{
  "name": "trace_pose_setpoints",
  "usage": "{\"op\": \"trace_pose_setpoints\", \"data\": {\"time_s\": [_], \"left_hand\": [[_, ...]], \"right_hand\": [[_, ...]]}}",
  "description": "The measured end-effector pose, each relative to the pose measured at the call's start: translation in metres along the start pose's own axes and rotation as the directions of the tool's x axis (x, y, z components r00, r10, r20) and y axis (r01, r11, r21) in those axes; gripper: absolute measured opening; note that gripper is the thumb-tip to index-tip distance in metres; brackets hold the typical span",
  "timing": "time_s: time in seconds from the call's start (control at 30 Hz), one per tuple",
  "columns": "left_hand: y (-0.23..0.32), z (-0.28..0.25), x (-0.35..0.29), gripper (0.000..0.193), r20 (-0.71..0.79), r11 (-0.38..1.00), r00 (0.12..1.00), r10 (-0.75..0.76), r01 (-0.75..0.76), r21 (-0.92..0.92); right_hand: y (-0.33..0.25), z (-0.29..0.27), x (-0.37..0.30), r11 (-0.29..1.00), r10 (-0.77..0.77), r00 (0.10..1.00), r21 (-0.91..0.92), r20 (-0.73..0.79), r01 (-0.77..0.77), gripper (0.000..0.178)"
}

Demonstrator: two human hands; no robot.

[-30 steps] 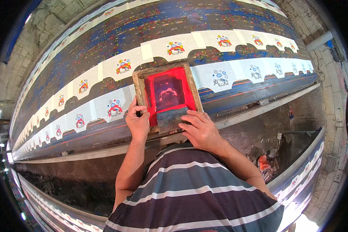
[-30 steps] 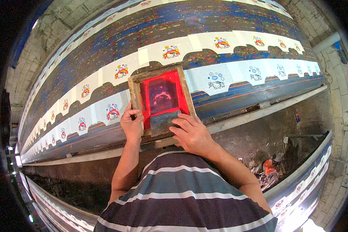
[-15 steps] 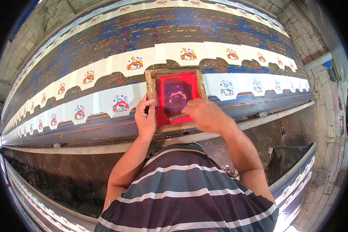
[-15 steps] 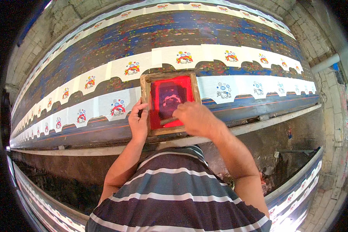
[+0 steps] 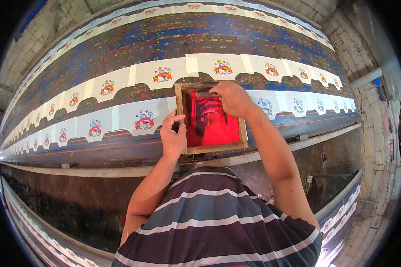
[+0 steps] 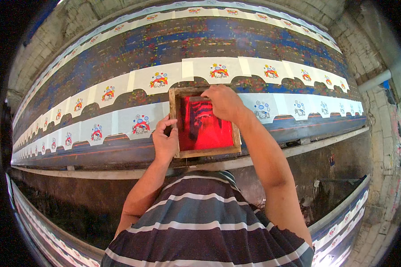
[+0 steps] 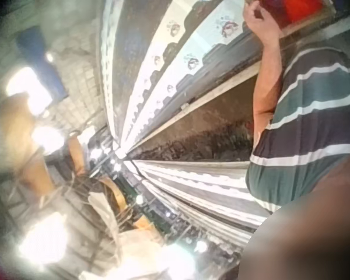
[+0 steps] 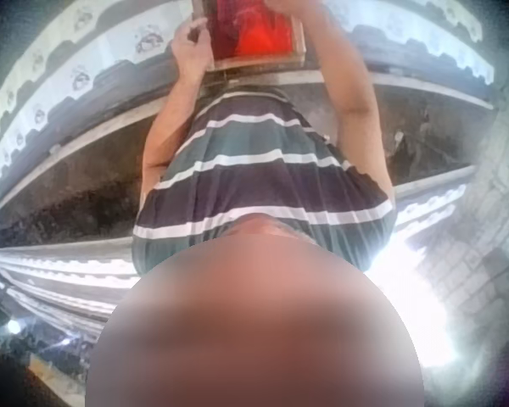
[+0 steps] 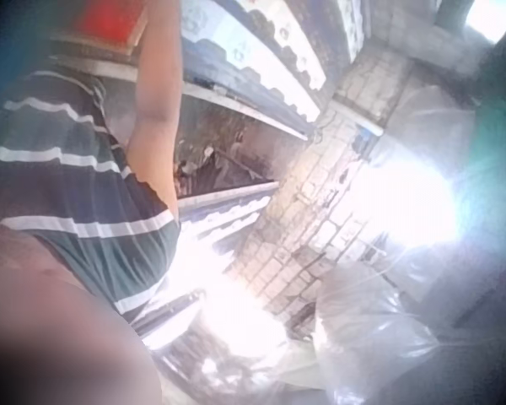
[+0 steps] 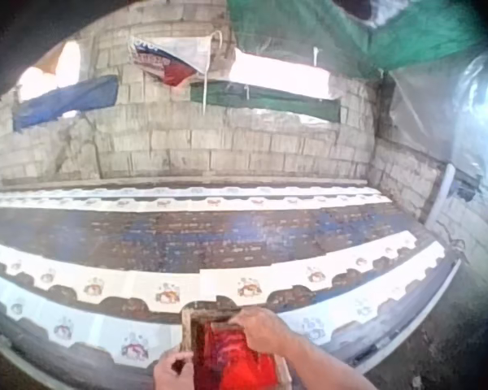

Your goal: The person uses a wooden screen-printing frame with red ink to repeatedly print a cartoon character onto a long roll of patterned fabric. They hold the frame with the left hand and use a squeegee in the right hand to spread ink across the screen, then lift and reposition the frame to repeat the print along the fabric.

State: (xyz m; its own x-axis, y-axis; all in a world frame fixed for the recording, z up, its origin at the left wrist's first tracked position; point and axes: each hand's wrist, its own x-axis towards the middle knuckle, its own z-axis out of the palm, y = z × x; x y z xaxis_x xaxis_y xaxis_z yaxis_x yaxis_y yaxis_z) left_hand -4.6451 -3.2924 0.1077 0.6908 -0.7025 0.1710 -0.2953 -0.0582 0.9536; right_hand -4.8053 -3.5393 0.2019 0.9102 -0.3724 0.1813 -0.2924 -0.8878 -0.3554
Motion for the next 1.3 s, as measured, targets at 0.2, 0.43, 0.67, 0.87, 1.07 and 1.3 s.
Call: {"op": "trace_pose_setpoints", "data": {"time_s": [0.2, 0.43, 0.67, 0.87, 1.07, 1.3], "left_hand": [[0.002, 0.0, 0.001, 0.035, 0.02, 1.0, 1.0, -0.02, 0.021, -0.022], [0.015, 0.005, -0.005, 0.044, -0.066, 0.997, 0.998, -0.017, 0.011, -0.083], [0.012, -0.002, -0.006, 0.044, 0.037, 0.988, 0.997, 0.061, -0.066, 0.139], [0.025, 0.008, -0.005, 0.043, -0.017, 0.995, 0.999, 0.049, -0.047, 0.093], [0.046, 0.079, -0.016, 0.037, -0.017, 0.995, 0.995, 0.099, -0.098, 0.019], [0.065, 0.184, -0.029, 0.033, -0.001, 0.995, 0.995, 0.098, -0.098, -0.014]], "right_hand": [[-0.047, 0.019, -0.06, 0.997, -0.056, 0.998, -0.062, -0.02, 0.054, 0.041], [-0.11, 0.014, -0.121, 1.0, -0.016, 1.0, -0.018, -0.003, 0.016, 0.043], [-0.107, 0.004, -0.145, 0.975, 0.006, 0.995, 0.222, -0.099, 0.016, 0.044], [-0.076, 0.005, -0.187, 0.907, 0.352, 0.849, 0.368, -0.395, -0.205, 0.041], [-0.024, -0.009, -0.239, 0.76, 0.531, 0.776, 0.597, -0.341, -0.257, 0.038], [0.051, -0.047, -0.298, 0.782, 0.522, 0.76, 0.573, -0.388, -0.244, 0.039]]}}
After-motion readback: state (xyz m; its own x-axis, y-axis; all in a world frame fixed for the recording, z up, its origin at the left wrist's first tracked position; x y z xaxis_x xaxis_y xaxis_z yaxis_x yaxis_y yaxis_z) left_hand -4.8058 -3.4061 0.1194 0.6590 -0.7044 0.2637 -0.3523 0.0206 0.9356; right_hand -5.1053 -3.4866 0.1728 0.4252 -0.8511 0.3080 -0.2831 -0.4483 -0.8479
